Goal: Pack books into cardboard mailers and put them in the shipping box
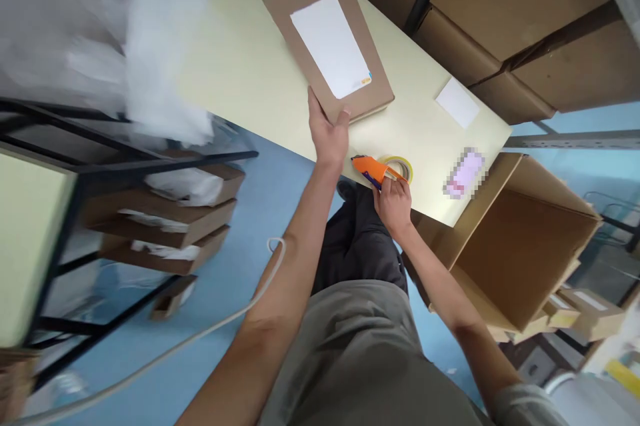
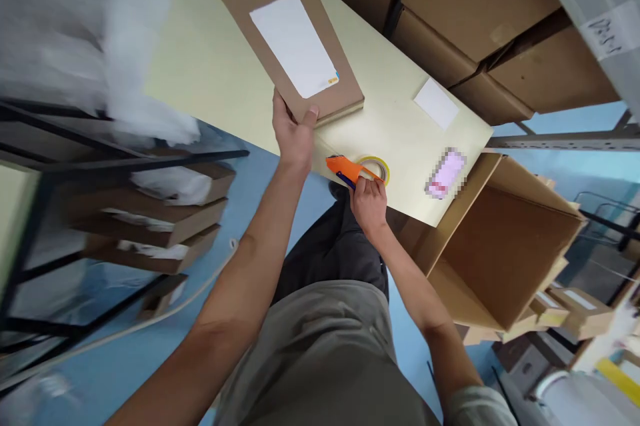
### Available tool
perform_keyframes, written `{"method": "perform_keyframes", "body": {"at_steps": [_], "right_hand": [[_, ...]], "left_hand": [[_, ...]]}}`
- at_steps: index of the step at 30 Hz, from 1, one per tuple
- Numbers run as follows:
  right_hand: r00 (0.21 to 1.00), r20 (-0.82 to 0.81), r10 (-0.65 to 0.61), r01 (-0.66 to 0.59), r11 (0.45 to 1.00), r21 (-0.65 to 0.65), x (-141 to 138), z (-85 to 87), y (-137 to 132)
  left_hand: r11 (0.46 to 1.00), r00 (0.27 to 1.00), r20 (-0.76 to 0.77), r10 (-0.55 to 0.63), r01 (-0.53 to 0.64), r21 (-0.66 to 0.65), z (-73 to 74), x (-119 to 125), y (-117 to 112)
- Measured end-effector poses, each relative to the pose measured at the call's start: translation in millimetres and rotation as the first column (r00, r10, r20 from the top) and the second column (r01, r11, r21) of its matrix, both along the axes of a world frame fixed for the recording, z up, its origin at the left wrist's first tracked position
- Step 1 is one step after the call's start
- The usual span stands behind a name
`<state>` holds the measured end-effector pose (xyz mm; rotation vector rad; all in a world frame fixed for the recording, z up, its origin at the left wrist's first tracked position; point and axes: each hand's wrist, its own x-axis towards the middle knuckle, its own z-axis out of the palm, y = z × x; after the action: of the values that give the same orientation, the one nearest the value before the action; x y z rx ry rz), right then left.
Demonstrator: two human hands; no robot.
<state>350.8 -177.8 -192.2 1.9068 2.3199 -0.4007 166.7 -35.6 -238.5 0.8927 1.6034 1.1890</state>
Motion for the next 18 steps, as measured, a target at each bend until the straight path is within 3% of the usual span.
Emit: {"method": "perform_keyframes", "body": {"at_steps": [4, 10, 14, 18], "right_hand": [[0.996, -0.091, 0.017, -0.021, 0.999, -0.047, -15, -4.0, -6], [0.993, -0.117, -0.022, 0.012, 0.996, -0.087, -15, -5.8, -8], [0.996, -0.092, -0.023, 0.014, 0.995, -0.094, 18, -0.9, -21], [0.993, 0.006, -0.118, 0.118, 0.988, -0.097, 83, 10.2, -49]], "left_hand": [[0.997, 0.996, -0.039, -0.074, 0.073, -0.023, 8.7, -23, -3], [0.99, 0.984, -0.114, -0.138, 0.133, -0.054, 2.1, -22, 0], [0.993, 0.981, -0.157, -0.115, 0.107, -0.06, 0.0, -20, -1], [0.989, 0.967, -0.207, -0.145, 0.138, -0.048, 5.8, -17, -2]]}}
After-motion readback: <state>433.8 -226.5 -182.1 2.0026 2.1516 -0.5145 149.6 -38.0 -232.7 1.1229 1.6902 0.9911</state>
